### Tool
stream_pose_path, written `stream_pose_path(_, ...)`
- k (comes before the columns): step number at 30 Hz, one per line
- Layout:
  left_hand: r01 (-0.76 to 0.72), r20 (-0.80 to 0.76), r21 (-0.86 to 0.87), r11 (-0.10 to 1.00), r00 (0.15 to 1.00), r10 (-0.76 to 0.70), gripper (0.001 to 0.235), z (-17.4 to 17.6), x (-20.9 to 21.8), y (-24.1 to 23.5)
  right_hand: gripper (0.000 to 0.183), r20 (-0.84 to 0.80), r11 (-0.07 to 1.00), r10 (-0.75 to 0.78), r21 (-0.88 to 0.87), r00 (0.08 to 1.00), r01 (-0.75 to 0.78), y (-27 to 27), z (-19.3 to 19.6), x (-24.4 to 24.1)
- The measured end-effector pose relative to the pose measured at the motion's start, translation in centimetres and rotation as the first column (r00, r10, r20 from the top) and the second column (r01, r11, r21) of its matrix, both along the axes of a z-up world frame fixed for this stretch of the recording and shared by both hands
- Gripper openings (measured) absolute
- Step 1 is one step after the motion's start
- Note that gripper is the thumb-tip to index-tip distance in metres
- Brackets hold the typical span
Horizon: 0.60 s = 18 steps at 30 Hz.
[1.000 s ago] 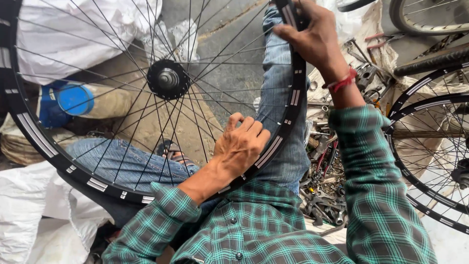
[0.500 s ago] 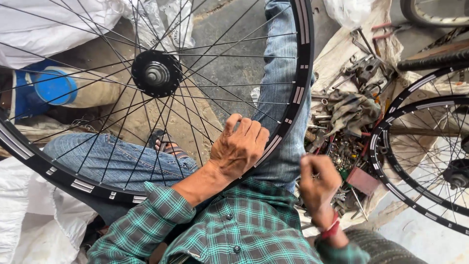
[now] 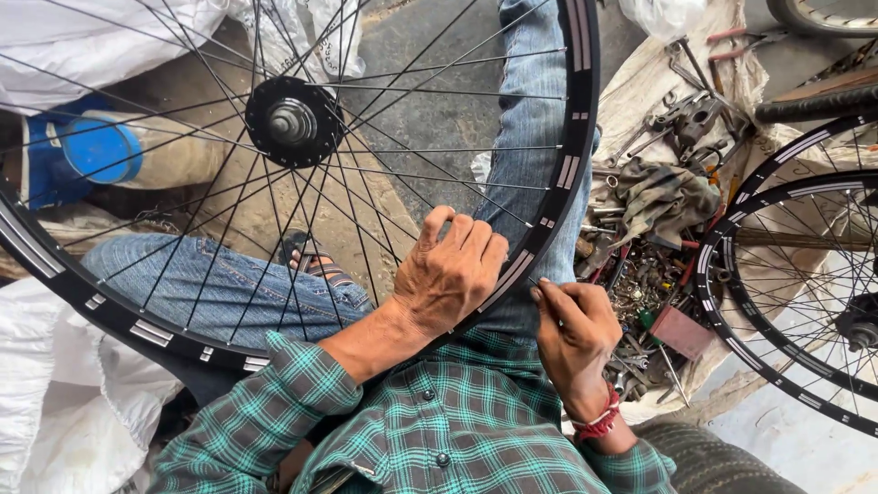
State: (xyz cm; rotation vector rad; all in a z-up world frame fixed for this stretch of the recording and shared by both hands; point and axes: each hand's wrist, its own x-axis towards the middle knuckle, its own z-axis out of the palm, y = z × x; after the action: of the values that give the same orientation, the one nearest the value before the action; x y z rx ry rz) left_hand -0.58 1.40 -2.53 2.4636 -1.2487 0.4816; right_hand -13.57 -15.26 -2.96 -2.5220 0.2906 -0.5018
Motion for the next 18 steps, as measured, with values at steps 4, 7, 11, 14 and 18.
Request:
stream_pose_path(4,-0.009,0.016,0.011,1.000,1.000,0.008,0.008,-0.2,-0.1,0.0,0.018,0.035,0.999,0.029,0.042,0.999,-0.031,-0.5,-0.6,0.6)
stream_pose_path(7,-0.014,0.014,0.003,1.000,1.000,0.014,0.008,-0.2,-0.2,0.0,0.017,0.064,0.997,0.071,0.033,0.995,-0.073,-0.7,-0.7,0.7)
stream_pose_path(11,-0.006,-0.014,-0.016,1.000,1.000,0.006,0.008,-0.1,-0.1,0.0,0.018,0.069,0.996,0.072,0.048,0.995,-0.076,-0.6,-0.7,0.7)
stream_pose_path(14,0.038,-0.112,-0.020,0.999,0.993,-0.040,0.003,0.4,0.2,0.1,0.018,0.064,0.996,0.038,0.084,0.997,-0.044,-0.5,-0.7,0.7)
stream_pose_path(18,0.077,-0.260,-0.176,0.981,0.958,-0.122,0.023,2.2,1.0,0.4,0.015,0.080,0.994,0.059,0.085,0.995,-0.066,-0.6,-0.1,0.9)
